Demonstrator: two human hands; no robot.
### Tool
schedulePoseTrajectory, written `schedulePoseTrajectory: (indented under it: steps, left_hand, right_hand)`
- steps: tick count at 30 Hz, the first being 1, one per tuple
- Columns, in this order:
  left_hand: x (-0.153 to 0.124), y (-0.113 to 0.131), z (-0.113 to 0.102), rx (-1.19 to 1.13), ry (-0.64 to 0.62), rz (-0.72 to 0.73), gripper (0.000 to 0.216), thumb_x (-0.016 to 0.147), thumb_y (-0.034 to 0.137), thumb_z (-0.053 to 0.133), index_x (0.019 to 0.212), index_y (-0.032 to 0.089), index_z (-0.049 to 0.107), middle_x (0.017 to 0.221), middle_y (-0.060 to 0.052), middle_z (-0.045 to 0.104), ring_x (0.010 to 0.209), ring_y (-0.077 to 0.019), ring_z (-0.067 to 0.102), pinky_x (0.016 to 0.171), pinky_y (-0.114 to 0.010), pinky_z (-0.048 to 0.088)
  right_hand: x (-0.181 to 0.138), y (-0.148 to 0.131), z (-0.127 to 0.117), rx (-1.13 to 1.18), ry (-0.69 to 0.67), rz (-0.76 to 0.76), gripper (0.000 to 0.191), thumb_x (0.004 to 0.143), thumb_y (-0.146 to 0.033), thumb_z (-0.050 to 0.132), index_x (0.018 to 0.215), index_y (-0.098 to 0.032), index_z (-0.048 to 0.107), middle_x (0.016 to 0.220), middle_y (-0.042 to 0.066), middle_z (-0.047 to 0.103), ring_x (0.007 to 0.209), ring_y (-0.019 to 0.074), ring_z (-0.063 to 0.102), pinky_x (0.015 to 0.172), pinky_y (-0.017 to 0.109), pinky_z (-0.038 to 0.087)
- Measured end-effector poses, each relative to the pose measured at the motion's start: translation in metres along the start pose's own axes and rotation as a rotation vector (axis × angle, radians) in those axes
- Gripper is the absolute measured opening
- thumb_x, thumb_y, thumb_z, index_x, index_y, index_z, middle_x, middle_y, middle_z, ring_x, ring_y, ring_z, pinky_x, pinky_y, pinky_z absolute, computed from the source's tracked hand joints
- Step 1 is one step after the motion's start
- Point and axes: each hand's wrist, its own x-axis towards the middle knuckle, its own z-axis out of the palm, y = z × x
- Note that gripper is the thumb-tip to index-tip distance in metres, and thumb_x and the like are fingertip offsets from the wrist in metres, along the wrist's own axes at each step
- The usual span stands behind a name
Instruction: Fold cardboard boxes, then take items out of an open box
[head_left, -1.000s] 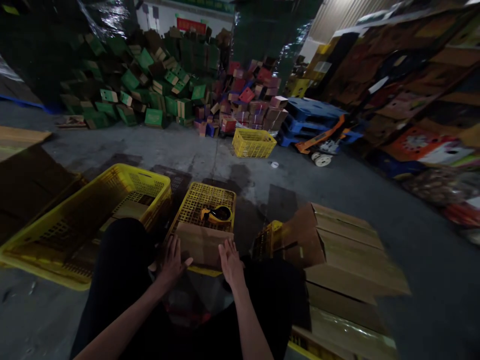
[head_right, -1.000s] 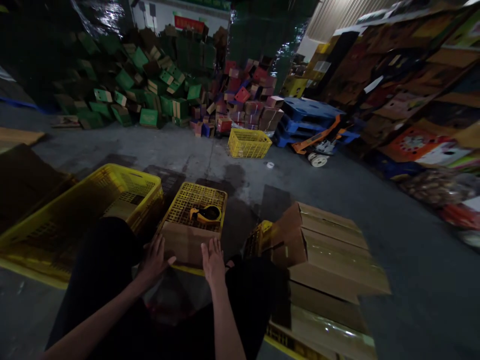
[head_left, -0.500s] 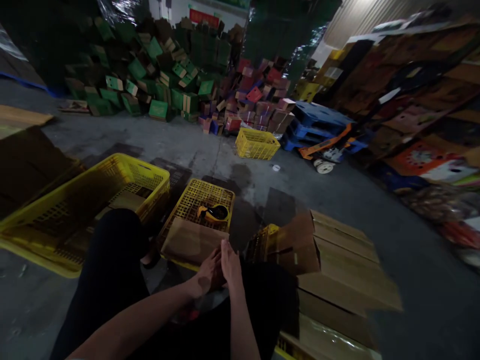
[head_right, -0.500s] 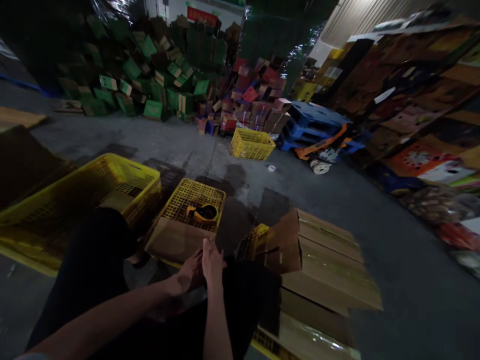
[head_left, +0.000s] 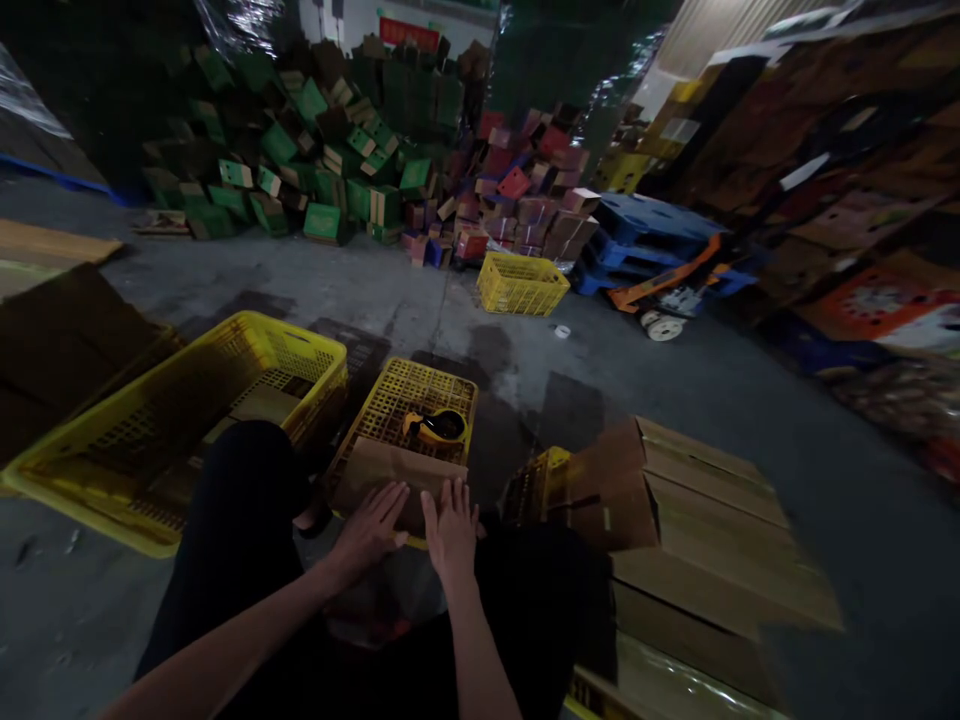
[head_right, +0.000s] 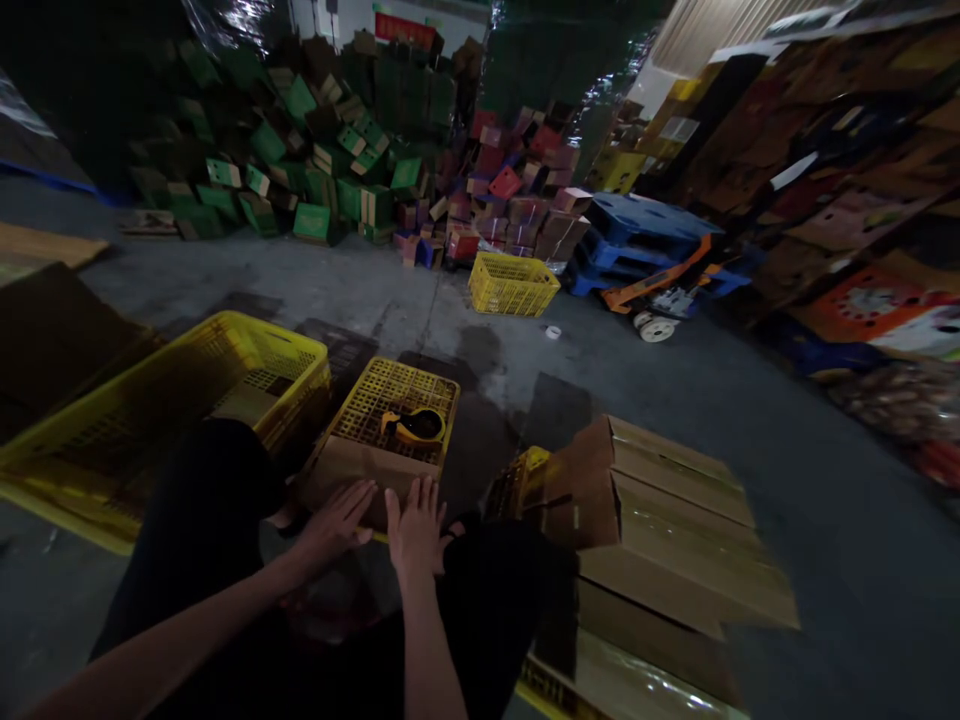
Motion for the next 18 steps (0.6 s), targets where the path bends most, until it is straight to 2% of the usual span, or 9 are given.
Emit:
schedulePoseTrajectory:
  steps: [3, 6, 9, 12, 15, 18]
  left_hand:
    - [-0.015, -0.021, -0.010, 0.023, 0.042, -0.098, 0.060, 0.097, 0.037, 0.046, 0.152, 0.014, 0.040, 0.156, -0.016, 0.044, 0.144, -0.0298, 0.041, 0.116, -0.048, 0.035]
    - [-0.027, -0.036, -0.020, 0.033, 0.098, -0.225, 0.061, 0.099, 0.041, 0.043, 0.153, 0.015, 0.037, 0.154, -0.016, 0.046, 0.143, -0.0291, 0.042, 0.117, -0.047, 0.033]
    - [-0.033, -0.043, -0.025, 0.035, 0.150, -0.337, 0.064, 0.100, 0.046, 0.041, 0.155, 0.013, 0.034, 0.154, -0.019, 0.046, 0.144, -0.0304, 0.041, 0.118, -0.050, 0.031]
    - [-0.033, -0.042, -0.026, 0.013, 0.202, -0.407, 0.064, 0.100, 0.047, 0.039, 0.153, 0.011, 0.036, 0.153, -0.020, 0.046, 0.145, -0.0324, 0.039, 0.119, -0.052, 0.028]
    - [-0.027, -0.040, -0.027, -0.099, 0.236, -0.397, 0.057, 0.102, 0.040, 0.034, 0.150, 0.010, 0.042, 0.152, -0.019, 0.047, 0.145, -0.0309, 0.038, 0.119, -0.053, 0.029]
    - [-0.016, -0.039, -0.031, -0.295, 0.230, -0.333, 0.053, 0.103, 0.034, 0.028, 0.148, 0.013, 0.046, 0.151, -0.016, 0.050, 0.144, -0.0263, 0.041, 0.118, -0.048, 0.035]
  right_hand:
    - [-0.008, -0.010, 0.009, -0.039, 0.019, -0.027, 0.087, 0.098, -0.069, 0.026, 0.154, -0.004, 0.034, 0.163, 0.021, 0.022, 0.154, 0.0359, 0.014, 0.121, 0.055, 0.017]
    - [-0.015, -0.021, 0.020, -0.055, 0.046, -0.093, 0.089, 0.097, -0.070, 0.027, 0.154, -0.002, 0.033, 0.163, 0.023, 0.022, 0.153, 0.0372, 0.015, 0.122, 0.055, 0.016]
    - [-0.022, -0.032, 0.032, -0.049, 0.076, -0.166, 0.090, 0.097, -0.071, 0.029, 0.154, -0.002, 0.033, 0.162, 0.025, 0.024, 0.152, 0.0395, 0.017, 0.120, 0.058, 0.018]
    - [-0.026, -0.045, 0.042, -0.028, 0.084, -0.225, 0.090, 0.096, -0.071, 0.032, 0.154, -0.002, 0.033, 0.162, 0.025, 0.024, 0.152, 0.0402, 0.018, 0.120, 0.059, 0.019]
    - [-0.027, -0.059, 0.045, 0.005, 0.044, -0.287, 0.081, 0.100, -0.064, 0.031, 0.154, -0.004, 0.034, 0.162, 0.022, 0.027, 0.152, 0.0360, 0.019, 0.122, 0.056, 0.018]
    - [-0.023, -0.070, 0.041, 0.079, -0.024, -0.399, 0.059, 0.106, -0.044, 0.025, 0.152, -0.010, 0.041, 0.161, 0.014, 0.034, 0.153, 0.0279, 0.021, 0.124, 0.052, 0.016]
